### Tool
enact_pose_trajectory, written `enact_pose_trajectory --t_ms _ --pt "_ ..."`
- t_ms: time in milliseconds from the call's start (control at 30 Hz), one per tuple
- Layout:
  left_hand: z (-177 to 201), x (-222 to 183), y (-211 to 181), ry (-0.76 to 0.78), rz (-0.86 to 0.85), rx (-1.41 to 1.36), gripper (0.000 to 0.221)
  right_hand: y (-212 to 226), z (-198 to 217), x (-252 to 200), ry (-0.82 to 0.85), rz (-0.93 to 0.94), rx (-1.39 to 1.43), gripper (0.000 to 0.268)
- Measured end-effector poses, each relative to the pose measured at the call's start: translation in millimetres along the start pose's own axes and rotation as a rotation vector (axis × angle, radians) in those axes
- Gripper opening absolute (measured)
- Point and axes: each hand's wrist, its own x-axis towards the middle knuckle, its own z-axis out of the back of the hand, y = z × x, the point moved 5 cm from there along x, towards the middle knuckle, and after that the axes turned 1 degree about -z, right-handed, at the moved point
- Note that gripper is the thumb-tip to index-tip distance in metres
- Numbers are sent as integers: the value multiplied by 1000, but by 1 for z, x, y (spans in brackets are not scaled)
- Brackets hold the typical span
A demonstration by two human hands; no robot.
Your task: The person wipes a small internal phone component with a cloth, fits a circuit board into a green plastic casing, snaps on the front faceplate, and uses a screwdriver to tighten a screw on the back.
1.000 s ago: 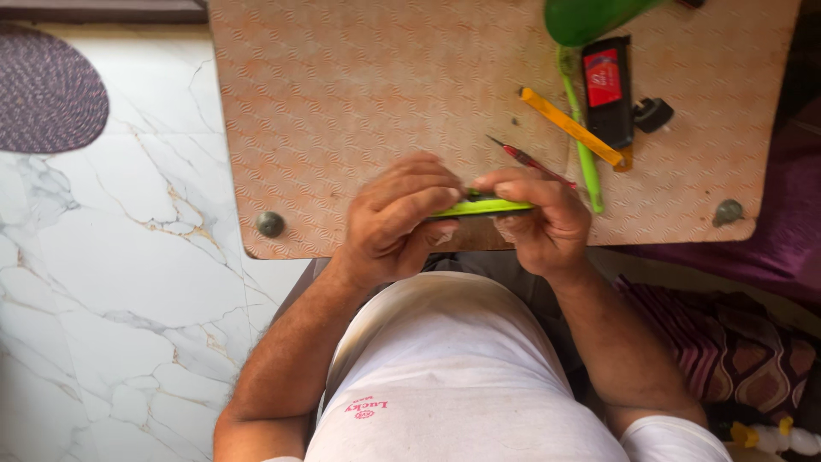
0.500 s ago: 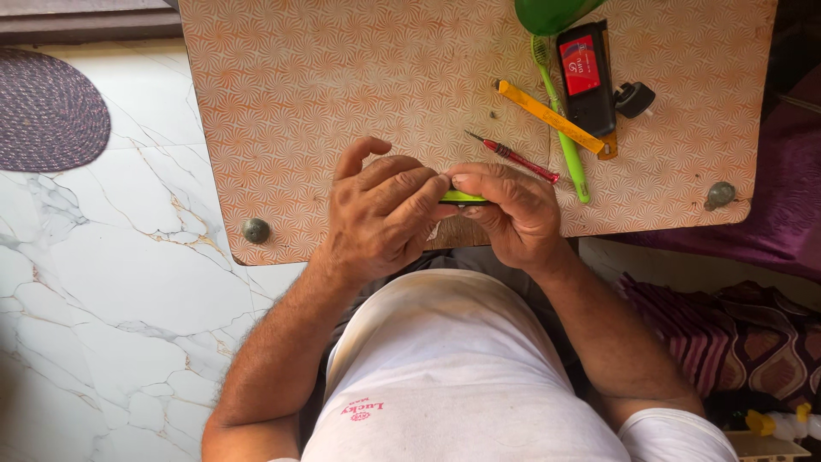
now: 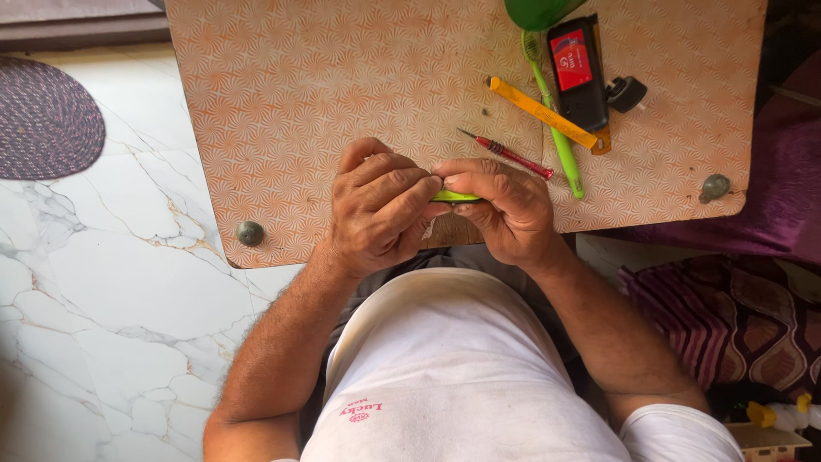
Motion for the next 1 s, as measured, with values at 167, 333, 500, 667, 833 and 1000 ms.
enact_pose_trajectory --t_ms 167,333,500,667,833,1000 --pt "8 5 -2 -60 27 -70 24 0 2 -2 -65 -34 85 26" --pt "6 0 -1 -48 33 -102 25 -2 5 -8 -84 -11 0 23" --pt "2 -2 3 -75 131 -293 27 1 -1 -3 -113 -128 499 25" --pt "-12 -7 1 -172 339 -575 30 28 13 11 -119 7 -75 22" --pt "-4 -12 -8 -114 291 -488 39 49 20 19 0 145 -278 24" --pt "-2 -12 -11 -129 258 -382 31 52 13 20 -19 190 -269 29"
